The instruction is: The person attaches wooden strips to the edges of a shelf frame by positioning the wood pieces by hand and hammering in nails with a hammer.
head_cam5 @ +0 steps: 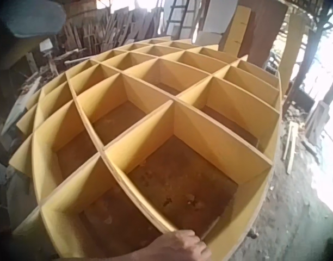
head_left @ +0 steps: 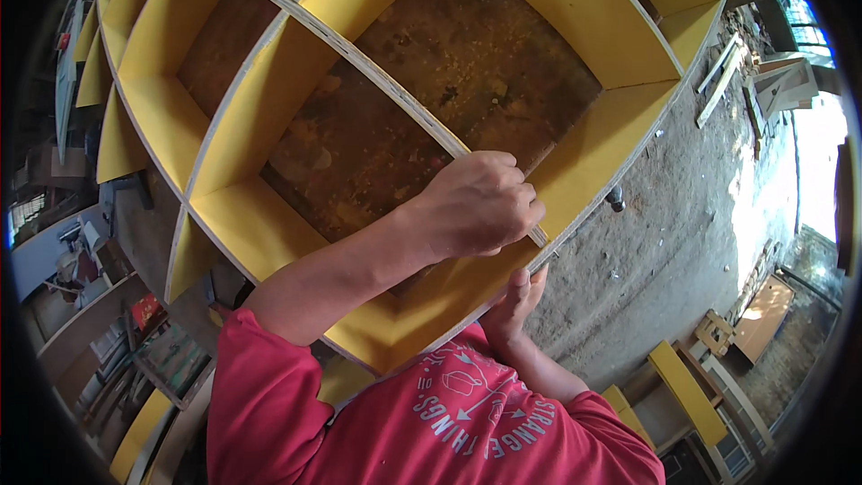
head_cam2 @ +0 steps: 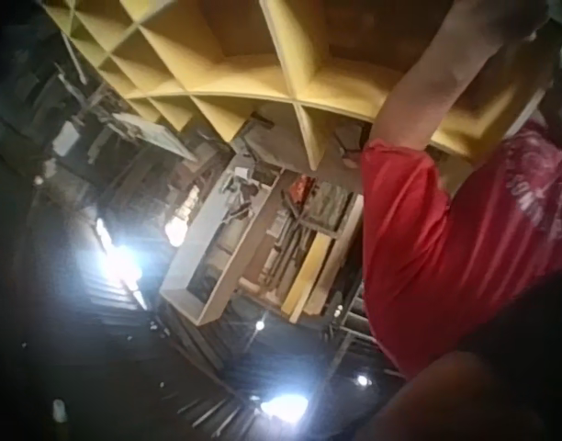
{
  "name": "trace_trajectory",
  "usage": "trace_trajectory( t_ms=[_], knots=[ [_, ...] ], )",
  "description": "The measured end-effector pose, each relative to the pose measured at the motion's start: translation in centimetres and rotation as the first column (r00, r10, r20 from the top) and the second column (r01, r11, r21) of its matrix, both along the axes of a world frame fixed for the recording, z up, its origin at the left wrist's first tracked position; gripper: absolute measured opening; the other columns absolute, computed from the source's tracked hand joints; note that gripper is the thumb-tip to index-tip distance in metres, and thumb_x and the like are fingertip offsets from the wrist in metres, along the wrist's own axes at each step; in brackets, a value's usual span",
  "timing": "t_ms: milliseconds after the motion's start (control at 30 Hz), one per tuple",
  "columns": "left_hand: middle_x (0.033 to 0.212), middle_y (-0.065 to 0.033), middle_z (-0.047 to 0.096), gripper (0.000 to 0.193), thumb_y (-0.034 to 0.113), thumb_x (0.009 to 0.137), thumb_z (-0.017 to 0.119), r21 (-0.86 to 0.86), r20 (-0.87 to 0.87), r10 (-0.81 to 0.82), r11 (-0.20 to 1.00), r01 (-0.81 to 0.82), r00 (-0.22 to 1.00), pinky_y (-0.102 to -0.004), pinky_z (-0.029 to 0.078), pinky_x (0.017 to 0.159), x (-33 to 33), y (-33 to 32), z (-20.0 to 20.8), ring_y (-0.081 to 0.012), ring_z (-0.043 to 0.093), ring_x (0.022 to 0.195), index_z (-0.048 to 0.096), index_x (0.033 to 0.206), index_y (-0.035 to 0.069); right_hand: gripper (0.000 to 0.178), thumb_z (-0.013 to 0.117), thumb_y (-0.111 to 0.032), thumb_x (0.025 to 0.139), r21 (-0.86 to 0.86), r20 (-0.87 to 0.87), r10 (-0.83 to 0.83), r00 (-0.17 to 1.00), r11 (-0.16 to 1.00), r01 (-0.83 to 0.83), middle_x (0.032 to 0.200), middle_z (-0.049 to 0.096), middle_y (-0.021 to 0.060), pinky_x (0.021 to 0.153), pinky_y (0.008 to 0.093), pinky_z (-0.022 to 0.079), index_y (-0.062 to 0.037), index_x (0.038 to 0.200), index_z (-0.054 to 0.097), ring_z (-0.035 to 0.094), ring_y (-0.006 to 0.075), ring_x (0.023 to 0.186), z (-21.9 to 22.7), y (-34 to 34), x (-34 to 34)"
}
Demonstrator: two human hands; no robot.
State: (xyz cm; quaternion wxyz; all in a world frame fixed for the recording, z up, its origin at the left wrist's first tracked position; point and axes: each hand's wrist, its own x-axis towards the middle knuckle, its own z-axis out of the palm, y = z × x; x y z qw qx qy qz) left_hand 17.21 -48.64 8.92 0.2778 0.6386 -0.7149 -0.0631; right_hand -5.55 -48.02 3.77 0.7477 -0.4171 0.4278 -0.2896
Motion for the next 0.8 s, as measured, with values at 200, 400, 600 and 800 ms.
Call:
trace_trajectory(
  t_ms=[200,400,600,800],
  knots=[
    [0.065,0.0002,0.052,0.009,0.017,0.083,0.069,-0.086,-0.033,-0.046,0.995,0.043,0.998,-0.0356,0.046,0.063,0.2,0.0,0.3,-0.019,0.059,0.065,0.06,0.086,0.017,0.083,0.082,-0.046,0.093,0.03,0.068,0.03,0.997,0.999,-0.033,0.132,0.06,0.0122,0.102,0.037,0.051,0.0018,0.145,0.039,0.062,0.0209,0.118,0.2,-0.5,0.5],
    [0.069,0.004,0.05,0.023,0.019,0.093,0.064,-0.178,0.136,-0.182,0.963,0.205,0.974,-0.0336,0.046,0.063,0.9,0.3,0.8,-0.0173,0.059,0.064,0.063,0.115,0.028,0.089,0.087,-0.044,0.089,0.052,0.111,-0.064,0.992,0.997,0.059,0.134,0.058,0.013,0.1,0.0369,0.053,-0.0004,0.149,0.037,0.062,0.0206,0.12,-0.1,-0.2,1.3],
    [0.095,0.0005,0.063,0.036,0.019,0.092,0.065,-0.173,0.164,-0.31,0.926,0.337,0.936,-0.0312,0.048,0.068,1.2,0.1,1.1,-0.0151,0.061,0.077,0.071,0.126,0.031,0.071,0.087,-0.04,0.089,0.04,0.09,-0.107,0.99,0.994,0.104,0.117,0.061,0.0071,0.082,0.0305,0.055,-0.004,0.135,0.046,0.064,0.0146,0.1,0.1,-0.4,1.6],
    [0.1,-0.0011,0.067,0.03,0.022,0.086,0.069,-0.159,0.19,-0.352,0.91,0.382,0.917,-0.0339,0.049,0.07,0.9,0.0,1.5,-0.0177,0.064,0.08,0.077,0.114,0.026,0.052,0.085,-0.042,0.088,-0.206,-0.069,-0.095,0.993,0.975,0.079,0.088,0.061,0.0007,0.066,0.0257,0.049,-0.0081,0.113,0.054,0.06,0.0115,0.068,-1.9,-0.4,1.4]
  ],
)
